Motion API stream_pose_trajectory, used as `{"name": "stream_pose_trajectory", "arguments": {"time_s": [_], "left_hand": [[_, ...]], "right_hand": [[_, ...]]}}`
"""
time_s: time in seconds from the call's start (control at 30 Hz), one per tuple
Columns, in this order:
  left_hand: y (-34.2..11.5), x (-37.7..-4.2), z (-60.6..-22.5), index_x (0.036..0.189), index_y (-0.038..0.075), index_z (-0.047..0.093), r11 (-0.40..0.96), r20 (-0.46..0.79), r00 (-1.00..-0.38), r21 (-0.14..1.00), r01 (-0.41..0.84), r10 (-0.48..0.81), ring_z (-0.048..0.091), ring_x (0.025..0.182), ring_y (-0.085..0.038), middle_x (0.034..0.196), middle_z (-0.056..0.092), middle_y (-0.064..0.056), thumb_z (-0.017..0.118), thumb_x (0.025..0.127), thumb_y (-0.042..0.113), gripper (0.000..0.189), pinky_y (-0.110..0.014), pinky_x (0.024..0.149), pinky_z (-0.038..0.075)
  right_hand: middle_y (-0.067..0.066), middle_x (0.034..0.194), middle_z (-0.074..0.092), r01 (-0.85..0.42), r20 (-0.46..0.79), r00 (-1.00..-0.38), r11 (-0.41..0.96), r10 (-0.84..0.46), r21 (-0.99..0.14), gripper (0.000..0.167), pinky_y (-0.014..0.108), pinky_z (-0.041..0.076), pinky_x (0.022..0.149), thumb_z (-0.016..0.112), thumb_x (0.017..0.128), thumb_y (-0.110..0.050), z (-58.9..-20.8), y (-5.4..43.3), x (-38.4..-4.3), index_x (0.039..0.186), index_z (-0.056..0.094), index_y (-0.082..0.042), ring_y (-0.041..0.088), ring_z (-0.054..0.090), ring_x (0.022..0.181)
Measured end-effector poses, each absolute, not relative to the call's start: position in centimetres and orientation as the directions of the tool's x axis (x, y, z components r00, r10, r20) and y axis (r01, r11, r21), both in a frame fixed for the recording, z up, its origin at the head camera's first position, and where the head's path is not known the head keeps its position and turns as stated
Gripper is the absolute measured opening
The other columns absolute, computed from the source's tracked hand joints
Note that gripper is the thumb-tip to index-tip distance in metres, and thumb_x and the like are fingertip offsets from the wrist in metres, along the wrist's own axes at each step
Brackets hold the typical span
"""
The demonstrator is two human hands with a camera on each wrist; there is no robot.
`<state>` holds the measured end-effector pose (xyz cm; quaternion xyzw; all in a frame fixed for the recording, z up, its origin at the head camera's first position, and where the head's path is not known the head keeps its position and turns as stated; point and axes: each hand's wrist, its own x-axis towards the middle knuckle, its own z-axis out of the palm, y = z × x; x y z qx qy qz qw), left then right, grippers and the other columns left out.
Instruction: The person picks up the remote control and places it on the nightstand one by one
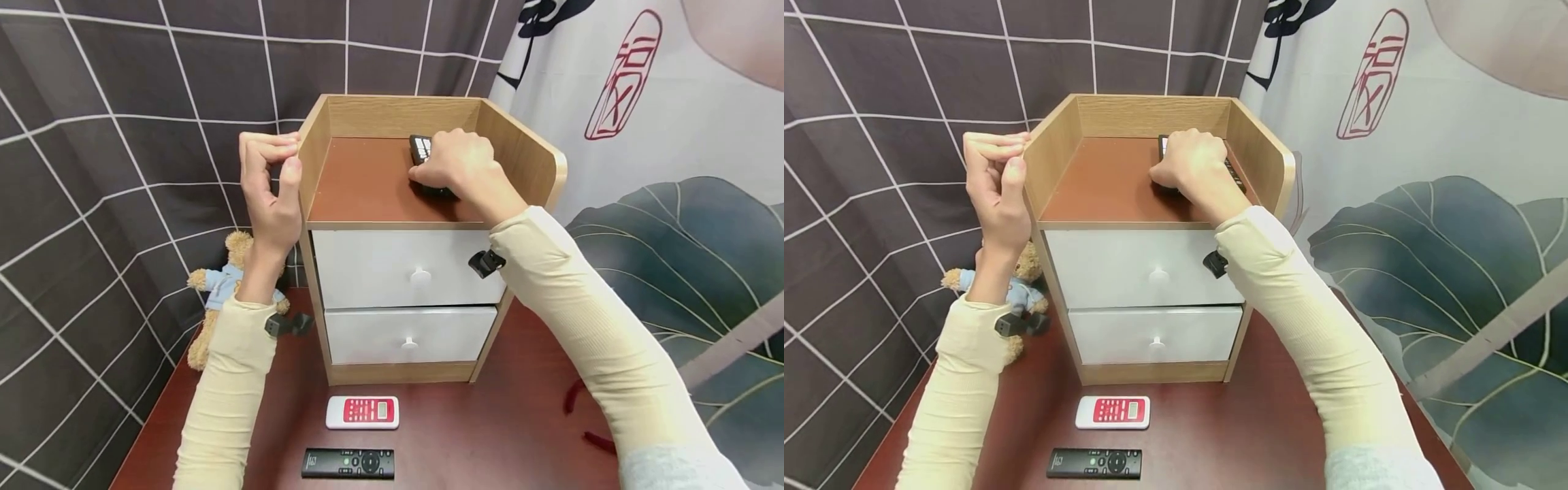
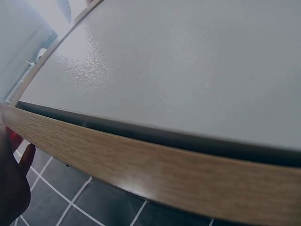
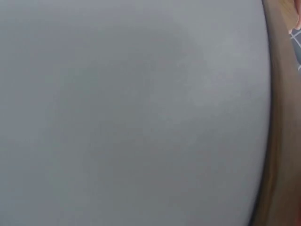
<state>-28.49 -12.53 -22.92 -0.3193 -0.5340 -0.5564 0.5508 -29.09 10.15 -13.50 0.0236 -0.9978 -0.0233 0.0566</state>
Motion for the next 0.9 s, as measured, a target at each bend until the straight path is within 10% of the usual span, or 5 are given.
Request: {"name": "stream_pose_trajectory", "arguments": {"time_s": [0.53, 0.9], "left_hand": [[-12.6, -28.6, -22.7, 0.09, -0.015, 0.056, 0.184, 0.948, -0.179, 0.232, 0.955, -0.264, 0.062, 0.106, -0.03, 0.105, 0.056, 0.007, 0.052, 0.084, 0.019, 0.034, -0.038, 0.099, 0.051], [-12.8, -28.5, -22.5, 0.088, -0.015, 0.056, 0.198, 0.947, -0.18, 0.237, 0.951, -0.266, 0.063, 0.105, -0.029, 0.1, 0.058, -0.008, 0.052, 0.084, 0.019, 0.034, -0.042, 0.101, 0.05]], "right_hand": [[0.022, 0.114, 0.065, -0.067, 0.22, -0.971, 0.992, -0.089, 0.107, 0.064, 0.055, 0.052, 0.085, 0.048, 0.088, -0.063, -13.2, 11.1, -28.5, 0.108, 0.065, -0.006, 0.043, 0.063, 0.103], [0.009, 0.071, 0.056, -0.268, 0.531, -0.803, 0.96, -0.271, 0.084, 0.042, 0.048, 0.043, 0.052, 0.042, 0.096, -0.046, -14.2, 11.6, -25.8, 0.076, 0.049, -0.01, 0.038, 0.059, 0.067]]}}
